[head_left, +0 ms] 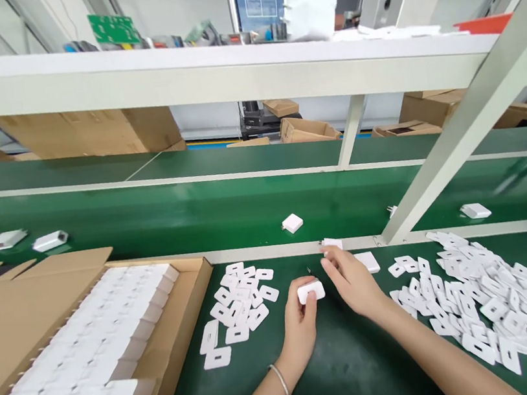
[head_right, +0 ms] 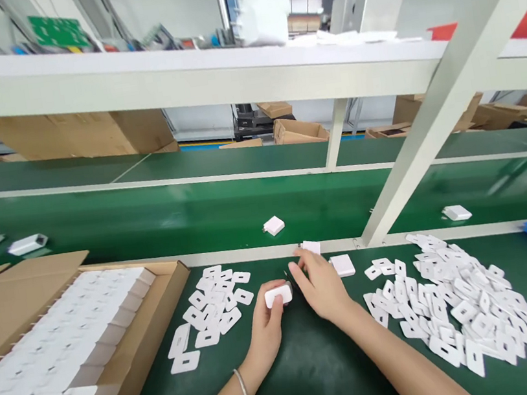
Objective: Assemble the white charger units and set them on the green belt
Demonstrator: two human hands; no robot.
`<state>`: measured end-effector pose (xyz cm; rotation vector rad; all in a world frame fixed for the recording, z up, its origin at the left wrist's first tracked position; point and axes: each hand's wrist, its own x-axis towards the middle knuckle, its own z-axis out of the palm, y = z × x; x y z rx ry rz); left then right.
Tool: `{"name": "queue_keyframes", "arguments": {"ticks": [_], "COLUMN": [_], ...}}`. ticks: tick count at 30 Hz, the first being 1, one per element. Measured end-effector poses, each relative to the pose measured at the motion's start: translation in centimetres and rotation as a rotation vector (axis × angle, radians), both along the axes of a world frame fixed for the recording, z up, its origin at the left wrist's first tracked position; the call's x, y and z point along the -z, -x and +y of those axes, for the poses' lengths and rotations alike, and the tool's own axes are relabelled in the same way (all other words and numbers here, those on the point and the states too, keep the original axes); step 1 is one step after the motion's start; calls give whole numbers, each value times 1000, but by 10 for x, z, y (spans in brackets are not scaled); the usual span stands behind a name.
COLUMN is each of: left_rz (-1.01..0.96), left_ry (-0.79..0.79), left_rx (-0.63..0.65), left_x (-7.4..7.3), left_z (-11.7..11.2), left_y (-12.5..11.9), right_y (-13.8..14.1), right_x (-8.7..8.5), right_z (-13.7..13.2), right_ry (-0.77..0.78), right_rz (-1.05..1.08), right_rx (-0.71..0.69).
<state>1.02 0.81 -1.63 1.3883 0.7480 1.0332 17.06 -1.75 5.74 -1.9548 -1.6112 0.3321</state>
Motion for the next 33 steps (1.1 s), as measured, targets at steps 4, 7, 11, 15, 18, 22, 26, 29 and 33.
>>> {"name": "queue_keyframes", "arguments": {"ticks": [4, 7, 11, 15, 18, 22, 26, 29, 33], "left_rz": [-23, -42, -76, -80, -100, -91, -63, -95, -122], "left_ry": [46, 82, 121, 121, 101, 82, 56, 45, 35], "left_rx": [-69, -82, -77, -18, 15, 38, 55, 45, 92], "left_x": [0, 2, 4, 1, -1, -2, -2, -2, 0], "left_z": [12, 17, 18, 15, 13, 8, 1, -5, -10], "left_y": [1, 1, -2, -6, -7, -7, -1, 3, 5], "right_y": [-18, -30, -41, -51, -55, -47, -20, 7, 34], "right_x": [-6, 0, 2, -11, -21, -18, -5, 7, 25], "right_z": [87, 138, 155, 121, 84, 46, 15, -16, -51], "right_ry": [69, 173, 266, 271, 265, 261, 140, -42, -28], "right_rz": [-199, -250, -337, -431, -471, -488, -476, -189, 361], "right_rx": [34, 48, 52, 114, 143, 149, 162, 121, -62]}}
